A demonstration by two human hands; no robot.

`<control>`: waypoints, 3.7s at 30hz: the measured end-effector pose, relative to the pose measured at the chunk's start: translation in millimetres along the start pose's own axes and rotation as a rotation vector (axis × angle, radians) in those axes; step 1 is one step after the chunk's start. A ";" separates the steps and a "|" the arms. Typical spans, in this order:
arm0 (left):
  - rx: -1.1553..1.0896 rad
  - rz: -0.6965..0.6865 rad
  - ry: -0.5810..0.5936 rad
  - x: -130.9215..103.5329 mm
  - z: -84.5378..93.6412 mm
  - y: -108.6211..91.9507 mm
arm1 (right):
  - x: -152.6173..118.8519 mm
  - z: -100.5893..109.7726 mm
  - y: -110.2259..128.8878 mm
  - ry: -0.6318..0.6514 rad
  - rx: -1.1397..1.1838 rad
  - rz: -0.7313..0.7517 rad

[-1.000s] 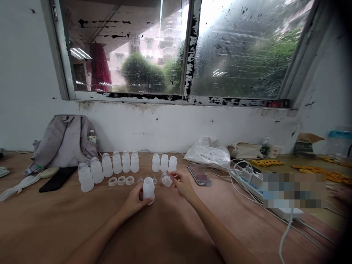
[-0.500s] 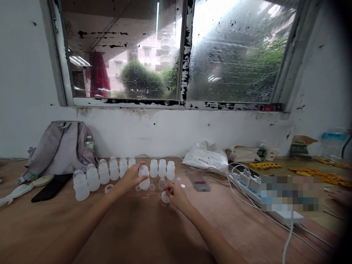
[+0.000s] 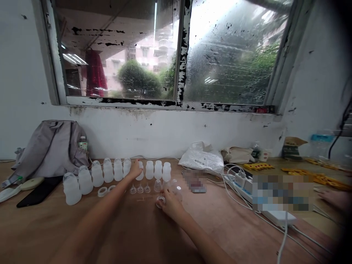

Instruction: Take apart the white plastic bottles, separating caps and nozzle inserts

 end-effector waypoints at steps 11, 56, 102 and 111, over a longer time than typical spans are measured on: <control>-0.148 -0.036 -0.106 -2.4 -7.2 -0.4 | 0.0 -0.2 2.2 -0.015 -0.018 -0.019; 0.094 -0.596 0.091 -167.3 2.9 -9.7 | 0.9 -35.3 17.1 -0.046 0.609 0.161; 0.223 0.037 -0.051 -151.9 121.1 127.6 | 37.4 -64.2 73.8 -0.128 0.214 0.351; 0.308 0.018 -0.072 -153.9 122.6 127.0 | 37.4 -69.6 69.6 -0.155 0.258 0.378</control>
Point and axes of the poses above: each hand's wrist, its own x-axis towards the middle knuckle, its own z-axis out of the back of the hand, y = z × x, the point moved 2 cm from there along x, towards the middle knuckle, and after that the axes turned 5 degrees about -x, right-handed, at the moved point
